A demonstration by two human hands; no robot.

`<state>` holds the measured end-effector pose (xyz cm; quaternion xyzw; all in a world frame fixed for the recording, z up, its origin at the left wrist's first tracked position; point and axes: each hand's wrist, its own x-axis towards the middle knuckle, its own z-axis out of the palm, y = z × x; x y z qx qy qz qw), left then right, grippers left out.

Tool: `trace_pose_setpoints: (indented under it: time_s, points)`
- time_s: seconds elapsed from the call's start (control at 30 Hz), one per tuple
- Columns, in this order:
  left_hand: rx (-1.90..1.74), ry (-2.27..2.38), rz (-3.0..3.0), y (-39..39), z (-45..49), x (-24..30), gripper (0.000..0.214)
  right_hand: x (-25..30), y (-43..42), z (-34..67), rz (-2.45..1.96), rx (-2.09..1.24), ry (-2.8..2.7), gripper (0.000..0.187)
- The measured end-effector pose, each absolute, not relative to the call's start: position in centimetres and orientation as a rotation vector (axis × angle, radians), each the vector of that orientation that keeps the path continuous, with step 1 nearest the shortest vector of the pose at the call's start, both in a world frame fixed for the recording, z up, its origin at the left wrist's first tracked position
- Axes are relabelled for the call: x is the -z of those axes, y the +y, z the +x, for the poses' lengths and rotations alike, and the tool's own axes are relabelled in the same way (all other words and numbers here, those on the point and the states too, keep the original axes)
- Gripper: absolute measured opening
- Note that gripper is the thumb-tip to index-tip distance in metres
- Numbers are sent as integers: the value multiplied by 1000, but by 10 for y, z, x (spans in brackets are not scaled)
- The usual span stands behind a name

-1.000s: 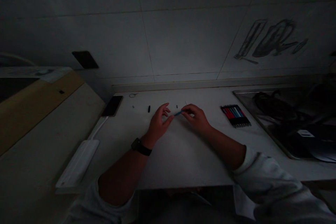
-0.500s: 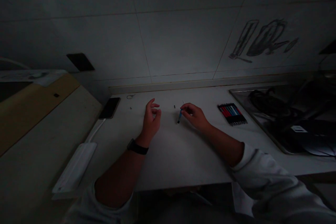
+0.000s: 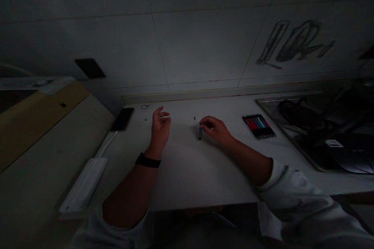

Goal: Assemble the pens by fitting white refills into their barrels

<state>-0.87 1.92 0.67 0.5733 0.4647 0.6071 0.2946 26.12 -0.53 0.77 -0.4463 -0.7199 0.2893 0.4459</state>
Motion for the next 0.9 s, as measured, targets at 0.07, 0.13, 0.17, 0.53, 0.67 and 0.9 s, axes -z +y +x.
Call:
trace_pose_setpoints:
  time_s: [0.07,0.13,0.17,0.53,0.67,0.9]
  points:
    - [-1652,1263,1486,25,-18,-9,53,-5,-5,261,-1112,-790,-1851,19]
    - [-1691,1305,1444,33,-32,-10,51,-3,-6,260,-1134,-846,-1934,16]
    - [-1697,1333,1426,37,-40,-10,51,-3,-8,259,-1153,-854,-1984,15]
    - [-1222,2132,1884,58,-102,2,42,-5,-18,255,-1394,-469,-2351,11]
    - [-930,2367,1916,57,-105,8,46,-1,-17,258,-1340,-378,-2393,13]
    - [-747,2440,1889,60,-106,13,34,2,-13,257,-1301,-365,-2299,16]
